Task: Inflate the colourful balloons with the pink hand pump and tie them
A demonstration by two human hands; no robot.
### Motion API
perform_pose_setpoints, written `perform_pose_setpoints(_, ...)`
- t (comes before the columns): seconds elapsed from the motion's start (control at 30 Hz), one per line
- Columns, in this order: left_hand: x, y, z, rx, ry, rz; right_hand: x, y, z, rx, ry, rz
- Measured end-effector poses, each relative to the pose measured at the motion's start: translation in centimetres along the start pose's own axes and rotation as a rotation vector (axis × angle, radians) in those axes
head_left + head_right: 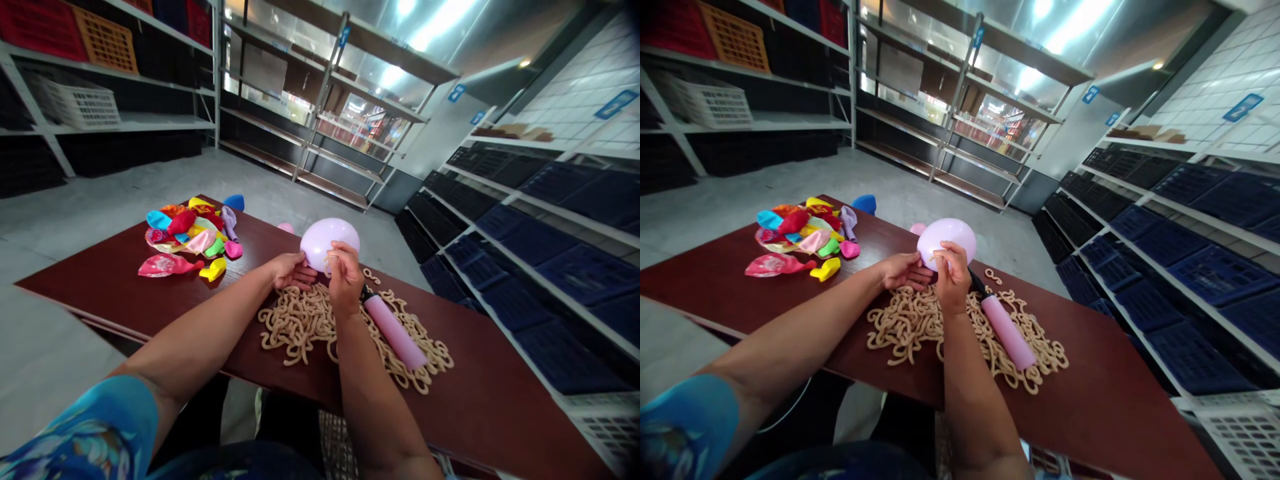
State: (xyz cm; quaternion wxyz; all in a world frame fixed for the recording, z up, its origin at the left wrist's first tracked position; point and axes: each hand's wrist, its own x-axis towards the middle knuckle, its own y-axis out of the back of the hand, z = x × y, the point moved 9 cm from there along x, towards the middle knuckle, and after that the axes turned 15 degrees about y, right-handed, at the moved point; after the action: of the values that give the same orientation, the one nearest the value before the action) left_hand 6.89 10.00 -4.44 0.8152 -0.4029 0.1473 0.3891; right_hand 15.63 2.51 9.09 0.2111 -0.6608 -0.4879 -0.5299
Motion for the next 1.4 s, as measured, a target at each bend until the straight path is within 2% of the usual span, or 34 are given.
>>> perform_pose_setpoints(0.07, -0.1, 0.4, 0.4, -0.054, -0.051, 0.029, 0.0, -0.4, -0.2, -0.102, 0.057, -0.079)
perform_pose_setpoints(0.17, -0.3, 0.7, 1.0, -0.114, -0.121, 0.060, -0.6, -2.5, 0.1, -0.252, 0.136, -0.311)
perform_pose_setpoints(0.23, -0.3, 0.6, 1.1, -0.085, -0.147, 0.069, -1.4, -3.7, 0.8, -0.335, 0.144, -0.449)
perform_pose_setpoints(0.3, -0.4, 0.2, 1.2, 0.009, -0.184, 0.088, -1.9, -4.2, 1.6, -0.395, 0.121, -0.505)
perform_pose_setpoints(0.53, -1.5, -1.1, 1.7, 0.557, -0.318, 0.170, -2.0, -2.9, 3.1, -0.503, 0.010, -0.441)
perform_pose_setpoints(0.7, -2.4, -1.3, 3.1, 0.737, -0.450, 0.213, -2.1, -2.7, 3.7, -0.466, -0.062, -0.466)
perform_pose_setpoints(0.77, -2.8, -0.5, 4.2, 0.725, -0.541, 0.310, -2.3, -2.4, 4.4, -0.417, -0.150, -0.516)
perform_pose_setpoints(0.83, -3.4, 0.7, 5.4, 0.710, -0.629, 0.469, -2.5, -1.7, 5.1, -0.354, -0.255, -0.580)
perform_pose_setpoints(0.9, -4.0, 1.6, 6.2, 0.753, -0.690, 0.626, -1.9, -0.5, 5.1, -0.271, -0.350, -0.584)
perform_pose_setpoints(0.93, -4.2, 1.8, 6.5, 0.800, -0.707, 0.683, -1.3, 0.3, 4.9, -0.219, -0.394, -0.541)
perform_pose_setpoints(1.0, -4.3, 1.6, 6.6, 0.906, -0.718, 0.734, 0.8, 2.1, 3.9, -0.125, -0.455, -0.362)
perform_pose_setpoints(1.07, -4.1, 0.9, 6.2, 0.980, -0.730, 0.693, 3.5, 2.5, 2.5, -0.044, -0.439, -0.231)
perform_pose_setpoints(1.1, -3.9, 0.4, 5.9, 1.003, -0.744, 0.639, 5.0, 2.0, 1.7, -0.026, -0.395, -0.211)
perform_pose_setpoints(1.2, -3.4, -1.7, 4.7, 0.987, -0.764, 0.364, 8.8, -1.5, -0.1, 0.029, -0.242, -0.316)
perform_pose_setpoints(1.3, -2.6, -2.5, 3.6, 0.775, -0.641, 0.118, 10.3, -4.6, -1.8, 0.022, -0.094, -0.473)
perform_pose_setpoints(1.4, -2.0, -2.1, 2.9, 0.437, -0.473, 0.022, 9.8, -4.1, -3.9, 0.038, -0.027, -0.389)
